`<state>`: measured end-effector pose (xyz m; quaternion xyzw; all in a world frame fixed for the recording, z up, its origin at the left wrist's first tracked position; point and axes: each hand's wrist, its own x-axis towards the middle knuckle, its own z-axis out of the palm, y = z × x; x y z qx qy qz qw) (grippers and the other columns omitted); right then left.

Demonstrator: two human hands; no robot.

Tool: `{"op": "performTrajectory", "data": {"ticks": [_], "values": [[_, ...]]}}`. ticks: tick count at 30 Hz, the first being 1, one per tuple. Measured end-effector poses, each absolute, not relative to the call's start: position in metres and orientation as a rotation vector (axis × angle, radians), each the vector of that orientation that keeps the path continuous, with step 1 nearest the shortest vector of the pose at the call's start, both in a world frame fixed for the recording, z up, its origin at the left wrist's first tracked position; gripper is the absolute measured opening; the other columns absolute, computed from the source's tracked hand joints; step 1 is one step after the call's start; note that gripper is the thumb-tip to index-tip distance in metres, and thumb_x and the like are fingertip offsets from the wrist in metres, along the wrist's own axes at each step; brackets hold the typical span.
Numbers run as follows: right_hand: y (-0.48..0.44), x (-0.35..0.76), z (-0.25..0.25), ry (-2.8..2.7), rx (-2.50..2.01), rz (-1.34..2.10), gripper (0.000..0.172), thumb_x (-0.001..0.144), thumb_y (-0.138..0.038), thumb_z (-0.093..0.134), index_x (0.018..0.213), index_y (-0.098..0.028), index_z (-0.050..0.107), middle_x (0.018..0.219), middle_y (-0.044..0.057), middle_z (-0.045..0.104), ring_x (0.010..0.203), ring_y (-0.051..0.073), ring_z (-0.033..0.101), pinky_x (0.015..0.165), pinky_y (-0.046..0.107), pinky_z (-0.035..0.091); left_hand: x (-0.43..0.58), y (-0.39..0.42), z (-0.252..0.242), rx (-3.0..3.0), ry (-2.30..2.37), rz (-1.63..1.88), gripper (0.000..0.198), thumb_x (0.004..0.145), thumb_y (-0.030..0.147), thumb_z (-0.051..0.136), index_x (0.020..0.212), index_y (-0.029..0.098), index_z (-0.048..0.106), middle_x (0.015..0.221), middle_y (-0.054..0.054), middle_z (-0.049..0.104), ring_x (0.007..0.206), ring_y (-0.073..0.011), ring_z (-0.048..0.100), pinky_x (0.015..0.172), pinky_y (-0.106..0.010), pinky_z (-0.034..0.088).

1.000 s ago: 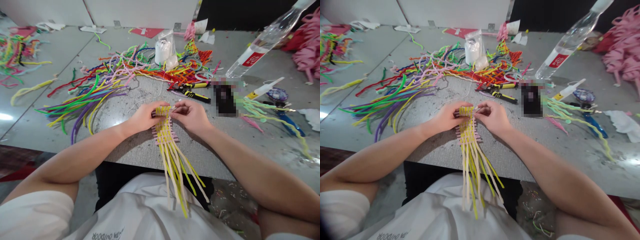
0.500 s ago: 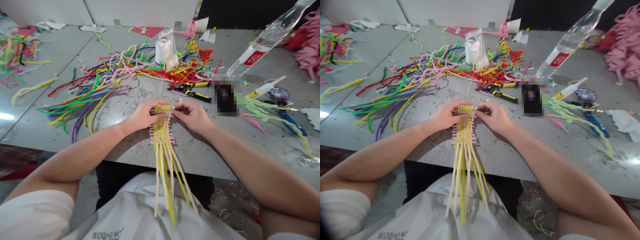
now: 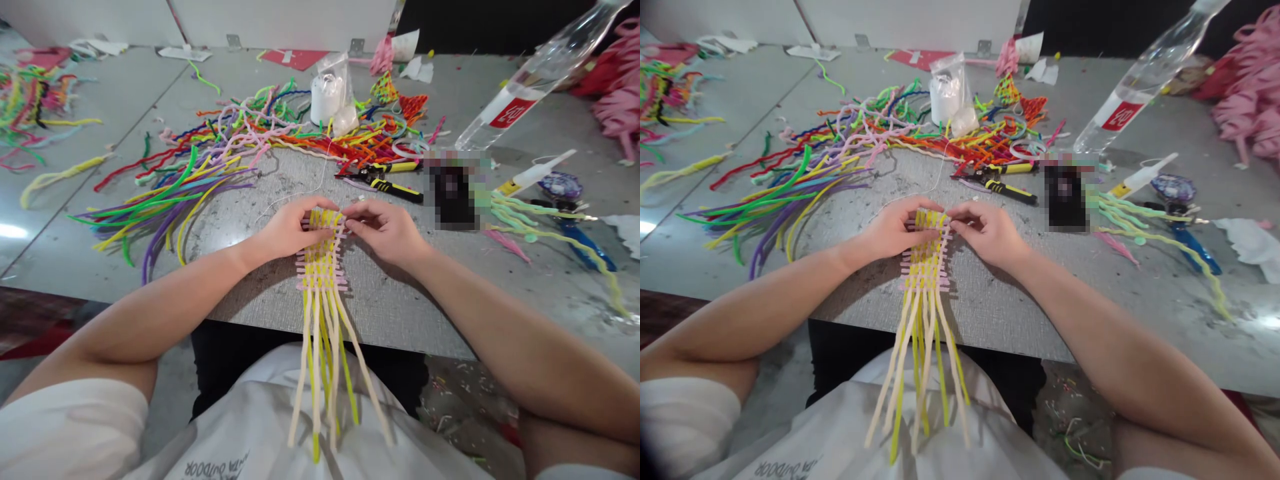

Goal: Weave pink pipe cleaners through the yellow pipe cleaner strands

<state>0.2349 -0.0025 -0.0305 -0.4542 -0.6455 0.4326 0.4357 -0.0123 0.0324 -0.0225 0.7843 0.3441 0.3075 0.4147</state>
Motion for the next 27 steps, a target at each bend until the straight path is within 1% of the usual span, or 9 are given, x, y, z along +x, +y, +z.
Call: {"op": "performTrajectory", "data": {"ticks": [5,9,11,15,20,23,27], "values": [[0.009,0.249,-0.027,-1.653,-1.053,1.314,0.036,0.079,-0.056,0.098,0.095,-0.028,0.083,0.09,0.003,0.082,0.082,0.024,0.078,0.087,0.048,0.069,-0.012,0.035,-0.023,1.925,0.774,0.705,0.044,0.089,0.035,0.084,0.128,0.019,0.074,0.103,-0.003,0.077,0.081,-0.0144,0.07,0.078,-0.029,0.06],[0.013,0.251,-0.022,-1.66,-1.06,1.311,0.04,0.074,-0.06,0.1,0.087,-0.028,0.081,0.086,0.003,0.081,0.084,0.025,0.077,0.086,0.047,0.068,-0.011,0.036,-0.024,1.846,0.755,0.68,0.051,0.087,0.04,0.088,0.132,0.019,0.073,0.093,-0.002,0.075,0.075,-0.0136,0.068,0.071,-0.027,0.058],[0.012,0.248,-0.02,-1.676,-1.057,1.274,0.042,0.073,-0.062,0.101,0.086,-0.027,0.082,0.087,0.004,0.081,0.085,0.025,0.077,0.087,0.047,0.067,-0.011,0.038,-0.024,1.78,0.754,0.688,0.054,0.087,0.042,0.09,0.133,0.018,0.072,0.093,-0.002,0.076,0.076,-0.0139,0.07,0.07,-0.026,0.058],[0.01,0.242,-0.018,-1.68,-0.989,1.25,0.042,0.078,-0.062,0.1,0.091,-0.027,0.082,0.089,0.004,0.081,0.085,0.024,0.076,0.087,0.046,0.067,-0.011,0.039,-0.023,1.678,0.733,0.731,0.059,0.084,0.044,0.095,0.133,0.018,0.072,0.098,-0.004,0.08,0.079,-0.0141,0.074,0.071,-0.025,0.06],[0.012,0.242,-0.024,-1.624,-0.846,1.237,0.043,0.082,-0.059,0.099,0.098,-0.024,0.081,0.089,0.003,0.08,0.078,0.02,0.076,0.081,0.04,0.068,-0.008,0.034,-0.02,1.458,0.717,0.734,0.069,0.081,0.045,0.099,0.139,0.019,0.071,0.098,-0.004,0.083,0.075,-0.0133,0.076,0.067,-0.022,0.059],[0.013,0.241,-0.026,-1.609,-0.822,1.258,0.042,0.084,-0.058,0.099,0.097,-0.024,0.079,0.086,0.003,0.08,0.076,0.019,0.076,0.078,0.037,0.067,-0.007,0.03,-0.016,1.353,0.685,0.711,0.073,0.078,0.043,0.101,0.14,0.02,0.068,0.092,-0.002,0.083,0.071,-0.0137,0.077,0.064,-0.022,0.059],[0.009,0.24,-0.024,-1.604,-0.791,1.272,0.039,0.087,-0.058,0.097,0.097,-0.026,0.079,0.082,0.001,0.079,0.073,0.018,0.076,0.072,0.033,0.065,-0.007,0.028,-0.012,1.282,0.673,0.696,0.073,0.075,0.042,0.103,0.135,0.022,0.064,0.08,0.003,0.08,0.059,-0.0125,0.072,0.055,-0.021,0.053]]}}
